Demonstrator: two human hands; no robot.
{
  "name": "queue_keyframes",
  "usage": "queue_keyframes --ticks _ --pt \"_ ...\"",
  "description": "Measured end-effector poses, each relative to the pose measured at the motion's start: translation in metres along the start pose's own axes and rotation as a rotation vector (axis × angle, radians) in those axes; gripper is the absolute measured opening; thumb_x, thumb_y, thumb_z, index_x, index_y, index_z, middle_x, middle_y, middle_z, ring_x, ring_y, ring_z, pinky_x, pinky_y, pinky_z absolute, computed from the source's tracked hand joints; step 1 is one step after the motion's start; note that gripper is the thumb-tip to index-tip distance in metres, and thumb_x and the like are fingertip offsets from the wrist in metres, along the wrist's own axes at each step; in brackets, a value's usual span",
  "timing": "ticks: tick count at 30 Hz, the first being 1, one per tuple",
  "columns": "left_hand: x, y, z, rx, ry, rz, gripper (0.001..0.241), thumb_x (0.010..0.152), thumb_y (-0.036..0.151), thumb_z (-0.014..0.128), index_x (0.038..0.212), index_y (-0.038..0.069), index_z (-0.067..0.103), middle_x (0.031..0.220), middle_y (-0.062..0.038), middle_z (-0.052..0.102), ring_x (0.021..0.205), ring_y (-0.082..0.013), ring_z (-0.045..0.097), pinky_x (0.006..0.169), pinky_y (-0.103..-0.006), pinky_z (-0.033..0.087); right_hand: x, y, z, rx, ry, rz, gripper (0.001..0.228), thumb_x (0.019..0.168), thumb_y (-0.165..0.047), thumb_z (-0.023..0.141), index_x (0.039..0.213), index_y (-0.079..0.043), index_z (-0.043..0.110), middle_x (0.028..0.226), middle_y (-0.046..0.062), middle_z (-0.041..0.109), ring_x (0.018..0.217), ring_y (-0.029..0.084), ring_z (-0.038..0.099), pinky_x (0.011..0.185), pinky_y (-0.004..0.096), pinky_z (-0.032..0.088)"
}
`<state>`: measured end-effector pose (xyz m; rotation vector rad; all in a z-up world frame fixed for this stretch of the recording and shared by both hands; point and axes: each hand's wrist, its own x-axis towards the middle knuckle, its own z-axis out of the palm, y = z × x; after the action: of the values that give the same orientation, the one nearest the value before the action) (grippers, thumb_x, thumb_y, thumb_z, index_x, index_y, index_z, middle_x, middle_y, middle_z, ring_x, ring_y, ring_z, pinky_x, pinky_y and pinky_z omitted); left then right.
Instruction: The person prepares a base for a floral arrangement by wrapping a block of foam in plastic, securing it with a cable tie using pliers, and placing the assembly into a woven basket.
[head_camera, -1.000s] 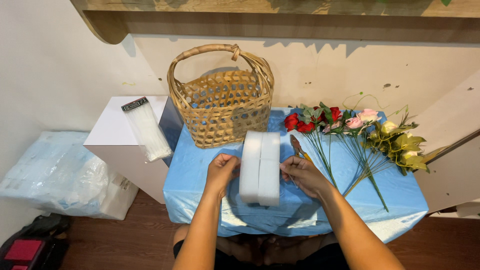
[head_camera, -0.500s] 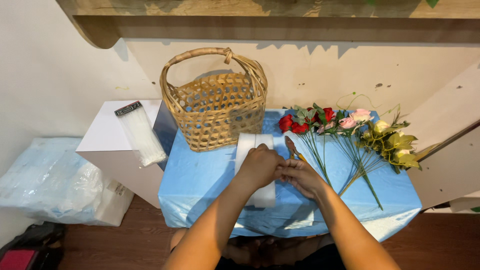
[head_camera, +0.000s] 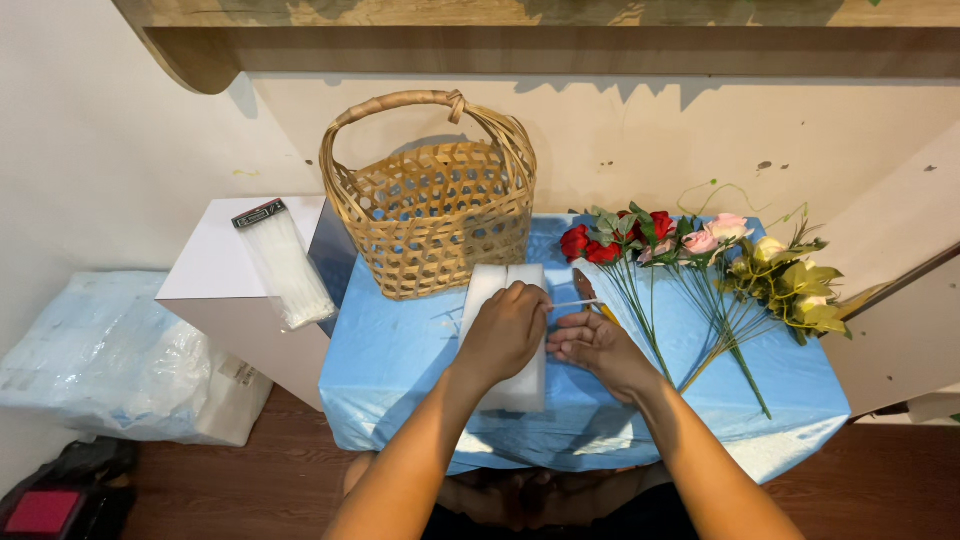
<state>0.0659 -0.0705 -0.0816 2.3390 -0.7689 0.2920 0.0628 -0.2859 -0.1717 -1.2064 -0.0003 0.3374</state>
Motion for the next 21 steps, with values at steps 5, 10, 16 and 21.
queue_keyframes --ticks 5,10,16,21 --pt "-0.004 0.014 0.014 0.156 -0.037 -0.029 0.024 0.104 0.027 0.047 0.101 0.011 0.065 0.105 -0.01 0.061 0.112 -0.032 0.057 0.094 -0.0451 0.046 0.0 -0.001 -0.009 -0.312 0.117 -0.078 0.039 0.09 0.011 0.067 0.127 0.003 0.061 0.104 0.017 0.078 0.091 0.022 0.076 0.083 0.032 0.065" --pt "-0.003 0.02 0.019 0.202 -0.107 -0.012 0.03 0.106 0.03 0.044 0.104 0.009 0.066 0.129 -0.016 0.065 0.138 -0.039 0.046 0.113 -0.0542 0.029 -0.003 0.012 -0.002 -0.512 0.303 -0.139 0.03 0.095 0.004 0.065 0.122 -0.009 0.066 0.104 0.015 0.081 0.094 0.019 0.078 0.081 0.027 0.064" --pt "-0.005 0.031 0.011 0.23 -0.174 -0.085 0.03 0.103 0.027 0.04 0.109 0.007 0.063 0.14 -0.022 0.06 0.146 -0.0468 0.039 0.116 -0.0758 0.012 -0.011 0.011 0.016 -0.306 0.428 -0.26 0.028 0.101 0.009 0.053 0.127 -0.001 0.057 0.11 0.025 0.074 0.097 0.026 0.075 0.085 0.034 0.064" --pt "-0.006 0.033 0.007 0.29 -0.167 -0.064 0.035 0.103 0.026 0.038 0.115 0.004 0.063 0.139 -0.024 0.061 0.144 -0.0484 0.042 0.116 -0.0775 0.011 -0.011 0.003 0.028 -0.158 0.627 -0.419 0.022 0.101 0.011 0.049 0.119 0.0 0.057 0.113 0.021 0.073 0.097 0.022 0.072 0.083 0.032 0.064"
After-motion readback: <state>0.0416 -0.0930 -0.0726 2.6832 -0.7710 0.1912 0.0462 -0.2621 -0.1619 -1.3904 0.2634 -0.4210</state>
